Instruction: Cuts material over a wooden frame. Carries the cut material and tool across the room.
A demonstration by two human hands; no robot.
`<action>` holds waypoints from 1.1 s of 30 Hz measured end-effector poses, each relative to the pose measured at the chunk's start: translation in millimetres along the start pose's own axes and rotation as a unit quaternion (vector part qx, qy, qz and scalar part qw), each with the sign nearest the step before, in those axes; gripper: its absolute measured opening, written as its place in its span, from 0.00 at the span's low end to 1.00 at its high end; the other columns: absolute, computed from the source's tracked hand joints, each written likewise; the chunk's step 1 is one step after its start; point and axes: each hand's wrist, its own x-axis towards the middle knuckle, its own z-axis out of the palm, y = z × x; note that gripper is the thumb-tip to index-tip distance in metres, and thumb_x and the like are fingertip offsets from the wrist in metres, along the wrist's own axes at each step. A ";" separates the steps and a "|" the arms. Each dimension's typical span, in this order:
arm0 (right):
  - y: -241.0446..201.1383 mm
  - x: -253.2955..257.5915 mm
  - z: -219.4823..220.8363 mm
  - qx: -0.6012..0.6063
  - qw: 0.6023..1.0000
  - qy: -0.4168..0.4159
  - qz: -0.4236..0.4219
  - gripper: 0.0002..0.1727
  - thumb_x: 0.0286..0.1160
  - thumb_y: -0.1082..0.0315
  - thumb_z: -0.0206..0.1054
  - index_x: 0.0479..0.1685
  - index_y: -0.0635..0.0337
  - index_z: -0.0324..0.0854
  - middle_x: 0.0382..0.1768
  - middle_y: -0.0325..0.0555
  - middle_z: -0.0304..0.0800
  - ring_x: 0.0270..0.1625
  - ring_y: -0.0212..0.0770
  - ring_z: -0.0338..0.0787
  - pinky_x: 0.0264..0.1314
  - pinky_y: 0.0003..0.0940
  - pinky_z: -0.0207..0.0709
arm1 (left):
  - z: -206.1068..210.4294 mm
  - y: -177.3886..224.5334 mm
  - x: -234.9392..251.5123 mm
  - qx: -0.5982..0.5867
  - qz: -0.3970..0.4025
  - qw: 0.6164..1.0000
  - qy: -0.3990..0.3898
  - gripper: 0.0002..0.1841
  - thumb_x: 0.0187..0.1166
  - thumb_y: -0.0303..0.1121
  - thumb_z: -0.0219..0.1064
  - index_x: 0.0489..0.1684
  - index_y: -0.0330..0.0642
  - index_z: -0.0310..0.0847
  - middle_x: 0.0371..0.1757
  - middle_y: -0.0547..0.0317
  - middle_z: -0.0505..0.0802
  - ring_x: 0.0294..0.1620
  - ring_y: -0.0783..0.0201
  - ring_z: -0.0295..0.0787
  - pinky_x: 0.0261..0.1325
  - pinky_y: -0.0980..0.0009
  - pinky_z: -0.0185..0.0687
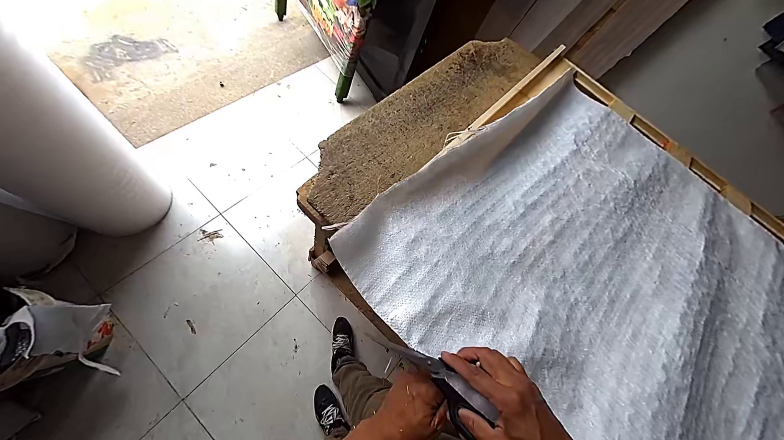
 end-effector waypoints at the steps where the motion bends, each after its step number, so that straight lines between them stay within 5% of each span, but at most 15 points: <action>1: -2.4 6.3 5.7 -0.001 1.000 0.005 -0.004 0.32 0.63 0.47 0.68 0.73 0.39 0.85 0.61 0.39 0.89 0.59 0.40 0.87 0.52 0.46 0.79 | -1.5 2.8 -0.2 0.003 -0.006 1.000 -0.009 0.18 0.83 0.37 0.59 0.27 0.34 0.86 0.32 0.43 0.93 0.41 0.48 0.94 0.48 0.49 0.86; 7: -6.5 0.5 15.2 0.064 0.996 0.062 0.000 0.24 0.71 0.56 0.67 0.67 0.51 0.90 0.58 0.43 0.92 0.59 0.35 0.91 0.60 0.31 0.87 | -2.9 -4.9 -2.0 0.010 0.020 1.000 -0.010 0.23 0.87 0.40 0.54 0.20 0.37 0.82 0.25 0.47 0.90 0.33 0.51 0.92 0.37 0.52 0.85; 11: -22.2 23.8 21.3 0.009 0.999 0.045 0.004 0.32 0.62 0.49 0.68 0.72 0.44 0.86 0.61 0.40 0.89 0.60 0.40 0.87 0.53 0.46 0.79 | -10.8 7.7 -5.4 0.036 -0.028 0.998 -0.036 0.16 0.79 0.39 0.65 0.40 0.31 0.87 0.40 0.40 0.95 0.47 0.46 0.95 0.51 0.47 0.87; 13: -26.2 35.2 24.3 0.014 0.999 0.050 0.003 0.29 0.65 0.54 0.67 0.71 0.46 0.87 0.60 0.40 0.90 0.60 0.39 0.88 0.54 0.43 0.82 | -13.9 8.8 -4.7 0.031 -0.035 0.998 -0.038 0.16 0.80 0.38 0.65 0.46 0.30 0.87 0.44 0.39 0.95 0.50 0.46 0.94 0.55 0.47 0.86; 17: -20.2 36.7 21.5 0.073 0.995 0.067 -0.003 0.25 0.67 0.59 0.69 0.67 0.51 0.90 0.59 0.42 0.92 0.59 0.34 0.91 0.60 0.31 0.88 | -14.9 0.3 -4.1 0.052 0.012 0.999 -0.010 0.16 0.84 0.41 0.60 0.38 0.36 0.86 0.34 0.45 0.93 0.39 0.50 0.95 0.42 0.50 0.88; 21: -21.2 39.6 14.2 0.029 0.999 0.033 -0.018 0.31 0.60 0.48 0.69 0.70 0.41 0.87 0.61 0.38 0.90 0.61 0.39 0.87 0.55 0.44 0.80 | -18.3 4.2 -7.0 0.037 -0.019 0.999 -0.013 0.17 0.81 0.41 0.61 0.36 0.33 0.87 0.35 0.42 0.94 0.41 0.47 0.95 0.44 0.47 0.87; 26: -10.7 39.2 2.7 0.047 0.998 0.013 -0.038 0.30 0.63 0.46 0.68 0.70 0.39 0.88 0.60 0.38 0.91 0.60 0.37 0.87 0.54 0.44 0.80 | -22.6 -11.4 -7.1 -0.030 -0.048 0.996 0.068 0.24 0.89 0.41 0.54 0.22 0.37 0.83 0.25 0.49 0.90 0.33 0.56 0.91 0.40 0.57 0.85; 31: -25.7 67.3 25.6 0.033 0.998 0.038 -0.041 0.29 0.65 0.51 0.66 0.70 0.41 0.88 0.60 0.38 0.91 0.59 0.38 0.87 0.52 0.44 0.79 | -29.2 -1.0 -8.3 0.005 -0.025 0.998 0.055 0.15 0.83 0.38 0.61 0.37 0.34 0.87 0.34 0.44 0.94 0.40 0.52 0.95 0.47 0.53 0.88; 33: -23.9 64.5 27.1 0.074 0.995 0.049 -0.047 0.26 0.69 0.54 0.66 0.70 0.45 0.88 0.60 0.41 0.91 0.60 0.37 0.89 0.56 0.39 0.83 | -33.0 -5.6 -7.6 0.020 -0.019 0.998 0.051 0.16 0.83 0.39 0.60 0.35 0.35 0.87 0.33 0.45 0.94 0.39 0.52 0.95 0.45 0.53 0.88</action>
